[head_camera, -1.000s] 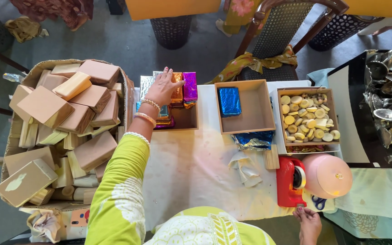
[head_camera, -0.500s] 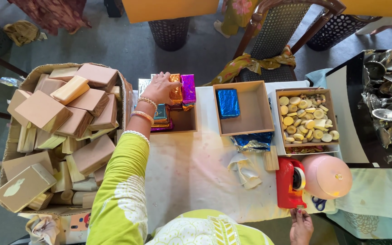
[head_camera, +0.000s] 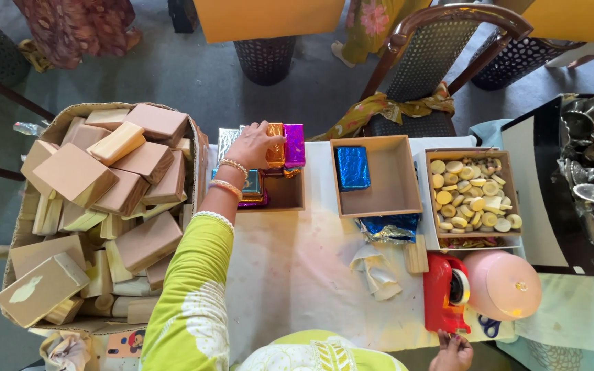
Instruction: The person wraps rectangular soap bars with metallic foil sheets. They pick a soap bar, place it on a foil sheet, fold the foil around the bar, and tuck the edges to form a neat package. Finished wrapped bars are stacked in a small wooden box on the table.
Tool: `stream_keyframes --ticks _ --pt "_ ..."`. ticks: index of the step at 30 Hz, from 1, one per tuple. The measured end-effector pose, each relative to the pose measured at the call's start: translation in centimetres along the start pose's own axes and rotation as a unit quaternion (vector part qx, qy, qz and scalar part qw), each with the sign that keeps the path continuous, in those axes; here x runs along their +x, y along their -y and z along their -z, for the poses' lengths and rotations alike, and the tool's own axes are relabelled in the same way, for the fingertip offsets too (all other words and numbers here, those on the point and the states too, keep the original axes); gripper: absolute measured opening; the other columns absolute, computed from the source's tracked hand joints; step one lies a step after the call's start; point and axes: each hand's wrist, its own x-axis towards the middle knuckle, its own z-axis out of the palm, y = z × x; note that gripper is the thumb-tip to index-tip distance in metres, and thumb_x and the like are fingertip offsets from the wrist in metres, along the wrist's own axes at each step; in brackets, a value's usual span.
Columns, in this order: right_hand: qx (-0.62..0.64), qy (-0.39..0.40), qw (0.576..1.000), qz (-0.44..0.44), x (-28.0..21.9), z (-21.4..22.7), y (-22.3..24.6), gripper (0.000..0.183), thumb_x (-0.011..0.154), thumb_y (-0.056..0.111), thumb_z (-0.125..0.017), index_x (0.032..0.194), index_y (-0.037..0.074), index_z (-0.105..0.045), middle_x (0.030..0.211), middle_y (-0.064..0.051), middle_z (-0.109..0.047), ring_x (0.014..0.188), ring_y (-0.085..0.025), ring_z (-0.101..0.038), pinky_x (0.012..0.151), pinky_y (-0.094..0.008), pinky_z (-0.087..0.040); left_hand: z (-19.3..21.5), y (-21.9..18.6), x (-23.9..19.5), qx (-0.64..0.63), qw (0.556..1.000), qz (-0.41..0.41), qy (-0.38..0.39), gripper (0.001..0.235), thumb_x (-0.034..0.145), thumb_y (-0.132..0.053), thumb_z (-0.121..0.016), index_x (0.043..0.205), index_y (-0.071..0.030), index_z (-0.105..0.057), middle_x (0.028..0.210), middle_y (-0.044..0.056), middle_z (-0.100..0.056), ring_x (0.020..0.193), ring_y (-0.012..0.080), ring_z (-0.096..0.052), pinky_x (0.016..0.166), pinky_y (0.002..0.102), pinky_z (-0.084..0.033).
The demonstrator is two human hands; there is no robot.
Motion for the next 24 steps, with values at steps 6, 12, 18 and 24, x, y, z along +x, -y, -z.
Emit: stream_keyframes --ticks 6,12,18,24 --pt "-0.005 0.149 0.979 -0.141 5.3 6.0 0.1 0.007 0.106 0.005 -0.06 0.111 0.004 -0.056 0.108 -0.012 -0.067 0.098 -0.024 -0.07 0.097 -0.047 -0.06 -0.9 1.1 -0.3 0.003 0.996 -0.046 -0.075 0.082 0.054 -0.02 -0.096 0.129 -0.029 -0.066 0.122 0.015 -0.053 0.127 0.0381 -0.048 0.104 0.047 -0.041" --pt "-0.053 0.117 0.986 -0.107 1.2 5.5 -2.7 0.016 0.1 0.001 -0.065 0.113 0.001 -0.056 0.106 -0.013 -0.067 0.096 -0.025 -0.072 0.095 -0.046 -0.059 0.8 -0.1 -0.5 -0.048 0.999 0.0 0.013 0.087 0.054 -0.018 -0.097 0.134 -0.03 -0.064 0.124 0.011 -0.052 0.123 0.032 -0.053 0.108 0.043 -0.044" --pt "-0.453 0.141 0.88 0.008 -6.0 2.2 -8.1 0.022 0.081 0.021 -0.075 0.095 0.006 -0.068 0.09 -0.012 -0.07 0.07 -0.022 -0.064 0.069 -0.033 -0.052 0.5 0.3 -0.6 -0.056 0.998 -0.02 -0.003 0.086 0.054 -0.017 -0.098 0.133 -0.027 -0.066 0.119 0.011 -0.053 0.12 0.0318 -0.055 0.106 0.04 -0.046" --pt "-0.455 0.201 0.835 0.235 -11.5 -21.0 9.5 0.012 0.093 0.018 -0.071 0.099 0.008 -0.069 0.095 -0.005 -0.067 0.089 -0.019 -0.06 0.083 -0.035 -0.048 0.3 0.1 -0.2 -0.05 0.998 -0.026 -0.006 0.089 0.05 -0.016 -0.098 0.132 -0.027 -0.066 0.118 0.011 -0.054 0.121 0.0306 -0.054 0.107 0.039 -0.045"
